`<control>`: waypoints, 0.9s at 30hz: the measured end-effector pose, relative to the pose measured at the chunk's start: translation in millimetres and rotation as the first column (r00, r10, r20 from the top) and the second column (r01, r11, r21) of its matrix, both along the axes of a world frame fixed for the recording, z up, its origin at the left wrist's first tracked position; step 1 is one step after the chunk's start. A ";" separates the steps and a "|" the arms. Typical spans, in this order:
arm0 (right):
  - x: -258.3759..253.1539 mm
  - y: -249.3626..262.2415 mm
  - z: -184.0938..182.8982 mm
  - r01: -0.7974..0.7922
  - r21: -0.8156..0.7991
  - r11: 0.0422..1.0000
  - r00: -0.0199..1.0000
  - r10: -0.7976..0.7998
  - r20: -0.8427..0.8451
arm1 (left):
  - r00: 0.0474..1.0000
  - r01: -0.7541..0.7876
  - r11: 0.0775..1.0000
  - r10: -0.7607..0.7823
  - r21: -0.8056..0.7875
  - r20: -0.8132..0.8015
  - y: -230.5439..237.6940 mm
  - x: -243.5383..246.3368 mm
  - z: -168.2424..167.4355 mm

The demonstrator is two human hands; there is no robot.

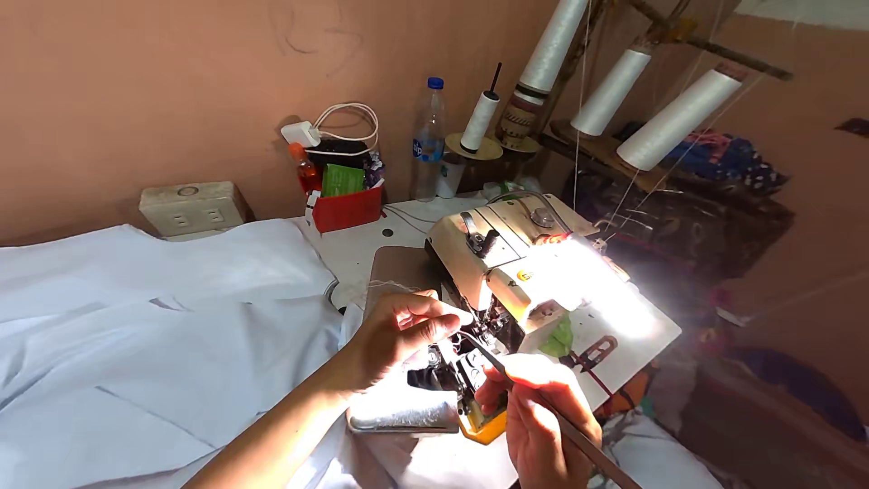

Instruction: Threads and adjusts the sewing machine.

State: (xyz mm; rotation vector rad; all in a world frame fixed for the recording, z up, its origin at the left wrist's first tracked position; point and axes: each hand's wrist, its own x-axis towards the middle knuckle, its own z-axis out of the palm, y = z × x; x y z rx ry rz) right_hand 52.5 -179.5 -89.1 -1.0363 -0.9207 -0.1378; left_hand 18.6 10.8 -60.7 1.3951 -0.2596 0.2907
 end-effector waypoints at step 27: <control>12.4 4.1 -1.9 0.104 -0.078 0.991 0.986 -0.093 0.140 | 0.978 -0.041 0.984 0.004 -0.171 -0.211 -0.1 -1.6 8.7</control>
